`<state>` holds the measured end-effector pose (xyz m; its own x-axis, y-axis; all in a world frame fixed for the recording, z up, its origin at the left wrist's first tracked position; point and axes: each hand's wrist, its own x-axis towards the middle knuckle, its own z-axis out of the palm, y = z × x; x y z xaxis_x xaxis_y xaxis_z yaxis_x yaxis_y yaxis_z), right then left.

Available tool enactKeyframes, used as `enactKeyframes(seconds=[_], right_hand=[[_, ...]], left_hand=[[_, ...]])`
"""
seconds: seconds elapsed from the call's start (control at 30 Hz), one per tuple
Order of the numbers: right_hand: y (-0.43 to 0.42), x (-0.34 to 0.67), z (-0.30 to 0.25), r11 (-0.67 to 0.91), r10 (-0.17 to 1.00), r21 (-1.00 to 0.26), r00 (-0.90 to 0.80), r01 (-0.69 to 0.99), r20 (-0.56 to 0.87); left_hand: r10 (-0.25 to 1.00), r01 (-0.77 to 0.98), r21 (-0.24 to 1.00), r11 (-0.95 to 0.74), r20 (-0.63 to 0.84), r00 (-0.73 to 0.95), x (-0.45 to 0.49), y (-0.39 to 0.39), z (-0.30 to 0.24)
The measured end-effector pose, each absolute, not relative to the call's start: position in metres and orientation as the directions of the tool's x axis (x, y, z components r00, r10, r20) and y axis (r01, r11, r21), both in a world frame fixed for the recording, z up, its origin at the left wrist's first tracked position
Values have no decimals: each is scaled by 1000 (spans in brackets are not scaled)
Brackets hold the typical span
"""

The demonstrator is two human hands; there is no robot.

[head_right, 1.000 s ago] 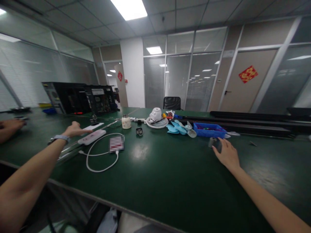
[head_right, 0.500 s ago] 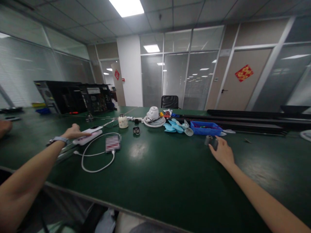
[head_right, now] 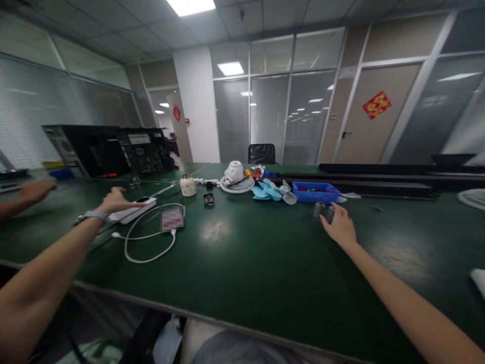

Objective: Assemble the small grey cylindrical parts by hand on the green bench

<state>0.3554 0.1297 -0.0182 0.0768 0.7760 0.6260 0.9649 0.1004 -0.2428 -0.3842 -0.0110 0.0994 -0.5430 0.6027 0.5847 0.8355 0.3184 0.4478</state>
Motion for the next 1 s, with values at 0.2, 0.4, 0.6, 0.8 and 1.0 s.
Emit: enactKeyframes(seconds=[0.2,0.4,0.6,0.8,1.0], right_hand=[[146,368,-22,-28,837,-491,289,871,465],[144,371,-16,-43,828,-555,341,831,446],[93,326,-9,238,822,-607,176,758,542],[38,248,-6,581,814,-722,-284,376,507],[21,228,-4,595,800,-708,-361,380,479]], left_hand=[[412,942,245,-229,901,-135,-190,29,119],[607,676,228,-701,689,396,-2,-6,63],[744,554,526,-646,595,303,47,-6,15],[813,439,687,-579,531,240,45,7,7],[819,437,692,-574,487,305,35,-7,16]])
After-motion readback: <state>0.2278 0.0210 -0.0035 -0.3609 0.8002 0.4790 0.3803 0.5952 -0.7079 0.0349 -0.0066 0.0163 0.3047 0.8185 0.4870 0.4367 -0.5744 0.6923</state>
